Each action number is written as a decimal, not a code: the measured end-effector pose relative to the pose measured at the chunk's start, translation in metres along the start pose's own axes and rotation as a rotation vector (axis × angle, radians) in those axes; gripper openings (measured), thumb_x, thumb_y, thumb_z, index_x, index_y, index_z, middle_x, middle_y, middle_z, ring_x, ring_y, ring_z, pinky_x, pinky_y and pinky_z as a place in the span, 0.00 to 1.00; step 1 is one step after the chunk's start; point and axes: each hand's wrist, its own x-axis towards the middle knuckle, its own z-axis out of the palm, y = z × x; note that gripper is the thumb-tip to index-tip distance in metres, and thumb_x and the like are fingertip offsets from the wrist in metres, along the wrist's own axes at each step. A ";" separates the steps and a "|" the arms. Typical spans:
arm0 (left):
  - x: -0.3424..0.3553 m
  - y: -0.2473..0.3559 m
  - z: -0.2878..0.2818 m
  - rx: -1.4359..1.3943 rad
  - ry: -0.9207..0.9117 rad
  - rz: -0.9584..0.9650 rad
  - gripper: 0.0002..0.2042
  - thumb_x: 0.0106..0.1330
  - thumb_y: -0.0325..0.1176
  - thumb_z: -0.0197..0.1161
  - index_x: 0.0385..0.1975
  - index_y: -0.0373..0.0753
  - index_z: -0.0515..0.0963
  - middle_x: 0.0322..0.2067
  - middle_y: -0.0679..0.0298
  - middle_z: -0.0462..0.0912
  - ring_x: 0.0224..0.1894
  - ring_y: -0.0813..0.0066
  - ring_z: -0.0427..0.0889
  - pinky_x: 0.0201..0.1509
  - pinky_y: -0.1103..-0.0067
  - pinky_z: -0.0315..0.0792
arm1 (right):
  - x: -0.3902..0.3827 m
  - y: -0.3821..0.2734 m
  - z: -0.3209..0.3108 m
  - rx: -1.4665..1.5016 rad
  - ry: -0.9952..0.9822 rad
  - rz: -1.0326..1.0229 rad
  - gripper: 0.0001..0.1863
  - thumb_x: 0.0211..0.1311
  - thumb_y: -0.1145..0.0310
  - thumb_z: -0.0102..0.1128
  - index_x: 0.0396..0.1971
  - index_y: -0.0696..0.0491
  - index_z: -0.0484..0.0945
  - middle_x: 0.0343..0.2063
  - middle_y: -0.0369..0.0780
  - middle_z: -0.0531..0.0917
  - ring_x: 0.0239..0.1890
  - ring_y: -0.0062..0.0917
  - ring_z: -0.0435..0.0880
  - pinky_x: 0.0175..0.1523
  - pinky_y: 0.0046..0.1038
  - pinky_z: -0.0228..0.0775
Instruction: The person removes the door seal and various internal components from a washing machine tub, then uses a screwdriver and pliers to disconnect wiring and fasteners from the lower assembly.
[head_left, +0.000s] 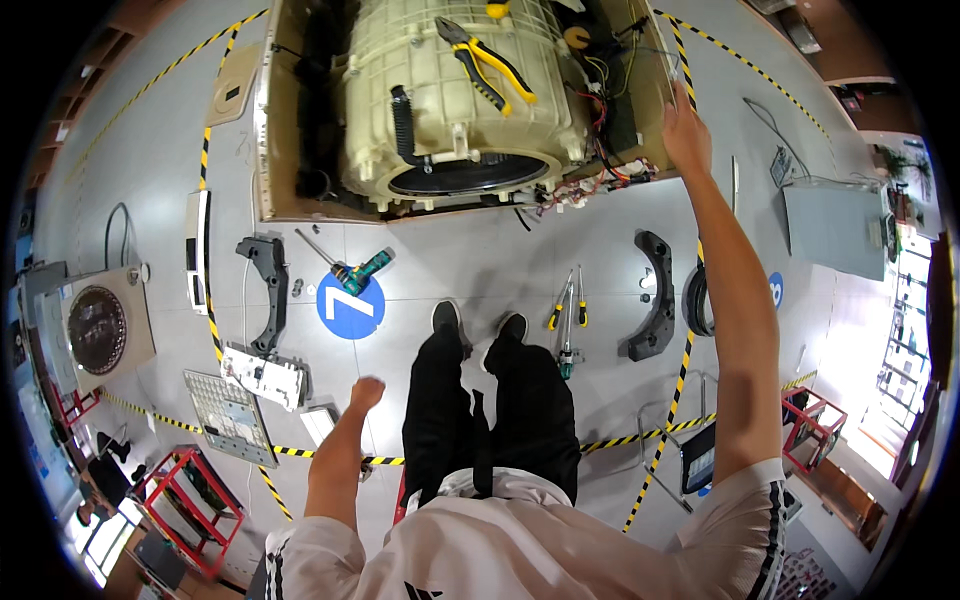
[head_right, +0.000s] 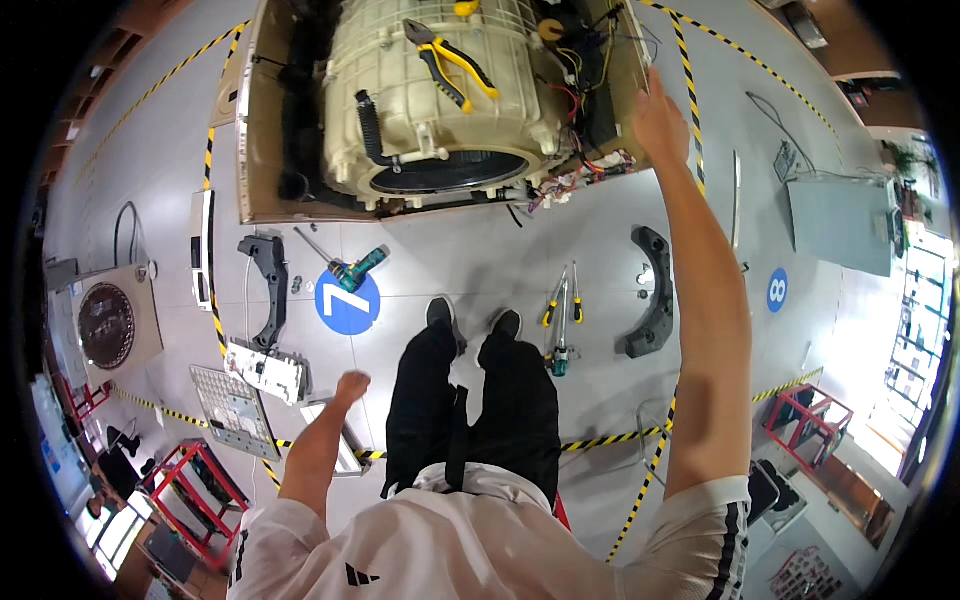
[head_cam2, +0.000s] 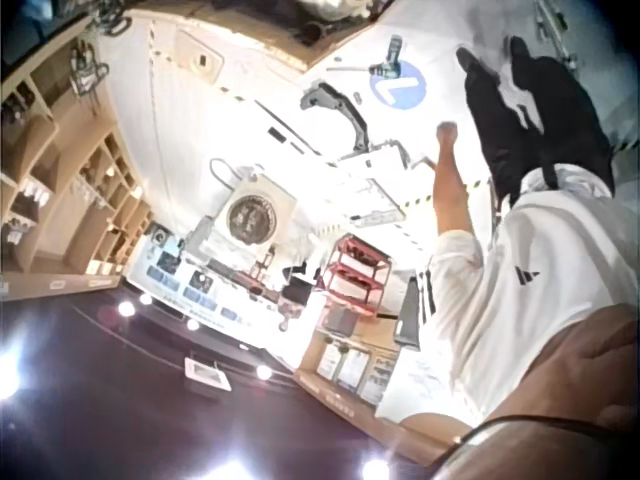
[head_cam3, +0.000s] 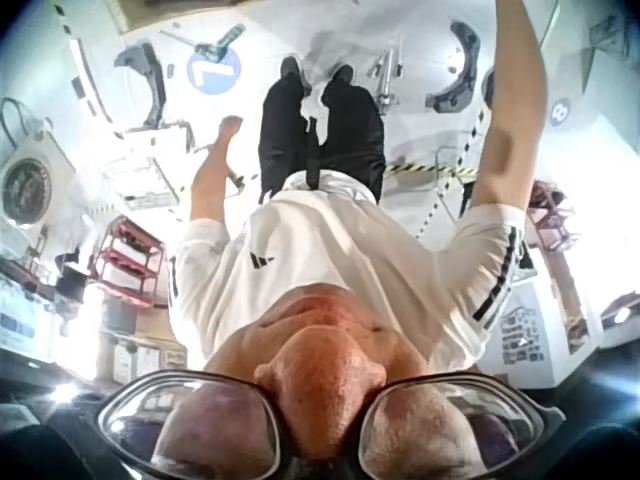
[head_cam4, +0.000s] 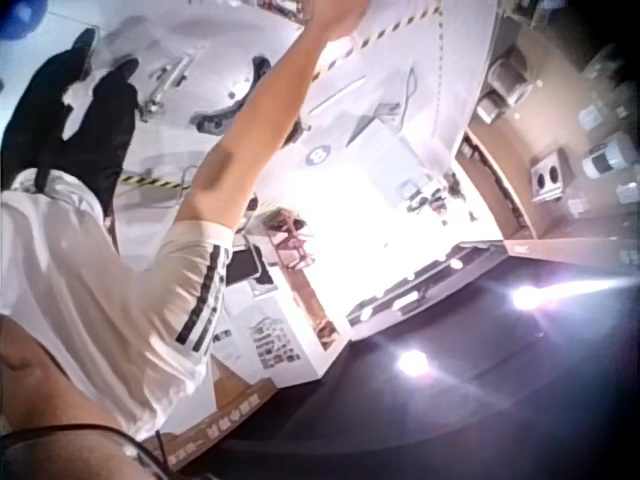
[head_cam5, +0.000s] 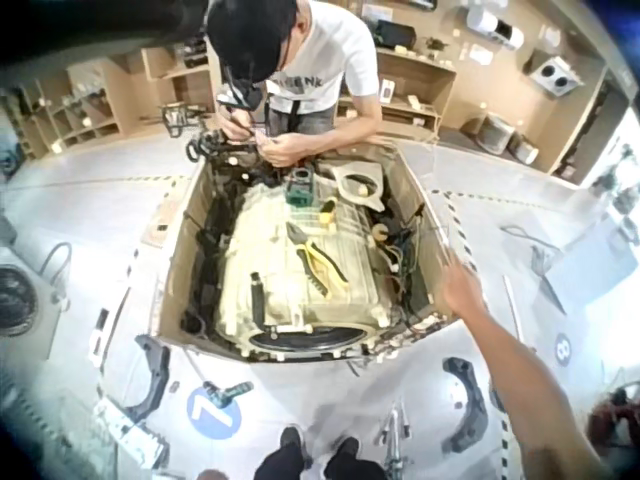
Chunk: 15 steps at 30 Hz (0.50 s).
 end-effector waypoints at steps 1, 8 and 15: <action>-0.017 -0.033 0.037 0.056 0.039 -0.002 0.17 0.58 0.41 0.45 0.23 0.38 0.80 0.30 0.54 0.80 0.36 0.53 0.78 0.40 0.61 0.72 | 0.003 -0.005 -0.004 0.001 -0.013 0.013 0.25 0.64 0.59 0.40 0.62 0.43 0.54 0.41 0.47 0.78 0.42 0.45 0.77 0.44 0.44 0.67; -0.110 0.022 -0.006 -0.977 0.061 -0.503 0.12 0.56 0.37 0.54 0.28 0.36 0.80 0.22 0.62 0.81 0.26 0.75 0.82 0.29 0.78 0.75 | 0.000 0.001 -0.002 0.004 0.000 -0.003 0.25 0.63 0.61 0.40 0.61 0.43 0.55 0.40 0.49 0.78 0.41 0.45 0.77 0.44 0.45 0.68; -0.069 0.105 -0.073 -0.666 0.161 -0.182 0.14 0.56 0.42 0.53 0.32 0.39 0.80 0.24 0.59 0.82 0.30 0.66 0.82 0.37 0.75 0.73 | 0.007 0.016 0.009 -0.013 0.044 -0.053 0.24 0.62 0.58 0.44 0.58 0.46 0.60 0.38 0.47 0.80 0.39 0.41 0.79 0.44 0.39 0.70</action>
